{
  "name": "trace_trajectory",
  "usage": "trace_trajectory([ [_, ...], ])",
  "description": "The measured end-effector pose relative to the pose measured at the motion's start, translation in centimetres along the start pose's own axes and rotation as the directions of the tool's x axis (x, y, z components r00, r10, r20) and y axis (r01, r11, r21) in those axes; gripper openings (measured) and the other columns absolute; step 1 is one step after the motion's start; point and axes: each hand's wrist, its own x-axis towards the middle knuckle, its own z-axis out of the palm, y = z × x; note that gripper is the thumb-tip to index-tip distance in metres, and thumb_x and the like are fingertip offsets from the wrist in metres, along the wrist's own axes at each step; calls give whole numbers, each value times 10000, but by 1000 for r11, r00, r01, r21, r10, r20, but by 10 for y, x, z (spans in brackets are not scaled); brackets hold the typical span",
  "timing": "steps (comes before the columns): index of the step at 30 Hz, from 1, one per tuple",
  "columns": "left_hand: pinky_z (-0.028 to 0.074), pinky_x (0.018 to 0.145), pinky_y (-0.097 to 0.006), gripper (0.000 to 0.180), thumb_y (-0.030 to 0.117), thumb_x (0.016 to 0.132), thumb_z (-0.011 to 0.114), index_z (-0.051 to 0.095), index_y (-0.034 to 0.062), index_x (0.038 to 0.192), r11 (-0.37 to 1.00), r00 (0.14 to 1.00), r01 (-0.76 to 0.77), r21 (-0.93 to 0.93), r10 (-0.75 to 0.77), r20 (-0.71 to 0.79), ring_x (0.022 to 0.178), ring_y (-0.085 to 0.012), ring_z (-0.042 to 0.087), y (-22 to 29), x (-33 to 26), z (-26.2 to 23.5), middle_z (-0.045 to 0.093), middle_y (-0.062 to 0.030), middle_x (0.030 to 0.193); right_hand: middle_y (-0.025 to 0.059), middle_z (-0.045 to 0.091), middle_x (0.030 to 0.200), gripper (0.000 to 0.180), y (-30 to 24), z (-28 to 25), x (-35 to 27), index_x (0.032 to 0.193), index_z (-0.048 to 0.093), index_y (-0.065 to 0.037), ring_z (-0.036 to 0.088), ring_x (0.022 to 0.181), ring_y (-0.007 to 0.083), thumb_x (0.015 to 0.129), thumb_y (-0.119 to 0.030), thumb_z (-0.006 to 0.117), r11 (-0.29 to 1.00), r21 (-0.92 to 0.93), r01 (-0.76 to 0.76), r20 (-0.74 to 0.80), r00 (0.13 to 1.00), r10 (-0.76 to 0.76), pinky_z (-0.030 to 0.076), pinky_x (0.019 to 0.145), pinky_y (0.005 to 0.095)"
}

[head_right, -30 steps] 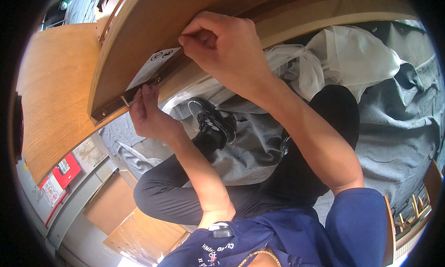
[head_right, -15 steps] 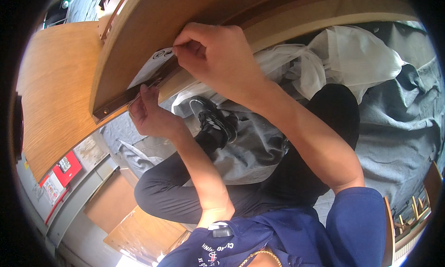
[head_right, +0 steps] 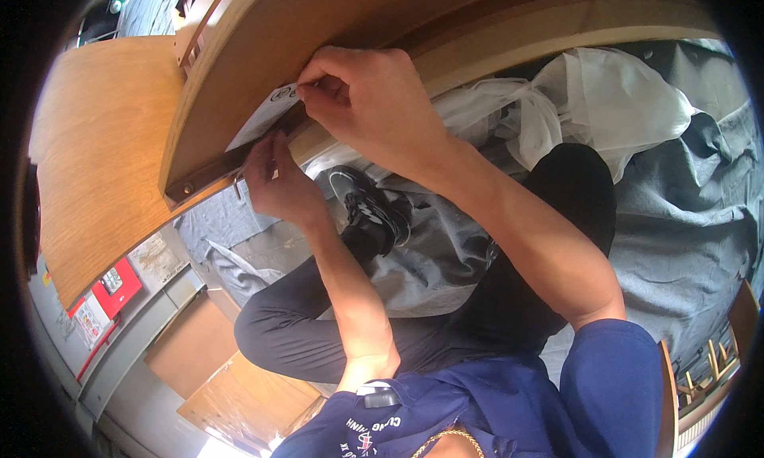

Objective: The person sits on the floor and assembles a wooden cabinet by inserting and tightening screws into the underside of the structure using an Allen key. The person repositions the cabinet to access different screw locations and continues fastening components together.

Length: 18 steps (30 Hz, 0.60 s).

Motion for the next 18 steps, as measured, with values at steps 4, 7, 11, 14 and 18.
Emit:
trace_trajectory([
  [4, 649, 838, -336, 79, 12, 998, 839, 798, -48, 1029, 996, 995, 8, -84, -16, -98, 910, -205, 805, -4, -7, 0, 844, -131, 1017, 41, 771, 801, 112, 1, 3, -2, 1088, 805, -5, 709, 686, 69, 1016, -87, 832, 1000, 4, -17, 4, 1000, 17, 551, 627, 261],
  [7, 660, 851, -321, 115, 15, 1010, 833, 775, -78, 1046, 957, 981, 141, -253, -169, -91, 920, -213, 807, -5, -7, 0, 836, -163, 1027, 87, 785, 828, 115, 6, 12, -8, 1079, 802, -4, 760, 712, 130, 1013, -96, 822, 998, -55, -9, 40, 999, 12, 585, 655, 293],
  [11, 674, 859, -317, 148, 23, 1016, 832, 757, -90, 1074, 817, 932, 286, -501, -358, -51, 924, -221, 806, -1, -5, 3, 826, -190, 1041, 181, 777, 813, 73, 18, 32, -16, 936, 789, -43, 776, 744, 396, 931, -109, 758, 993, -115, 37, 59, 998, -31, 624, 686, 479],
  [14, 685, 844, -325, 129, 33, 1032, 818, 755, -69, 1080, 682, 854, 441, -583, -518, 40, 928, -230, 810, 1, -6, -1, 823, -177, 1051, 171, 790, 863, 112, 26, 40, -21, 1050, 809, -18, 794, 754, 323, 996, -113, 786, 978, -206, 18, 170, 985, 17, 615, 691, 417],
  [18, 678, 921, -330, 193, 85, 1054, 812, 741, -42, 1181, 349, 743, 561, -751, -613, 271, 1013, -234, 811, -17, -5, -7, 818, -146, 1101, 181, 789, 869, 120, 31, 49, -21, 1071, 819, -30, 783, 762, 357, 996, -118, 787, 980, -197, 16, 175, 984, 19, 611, 692, 436],
])
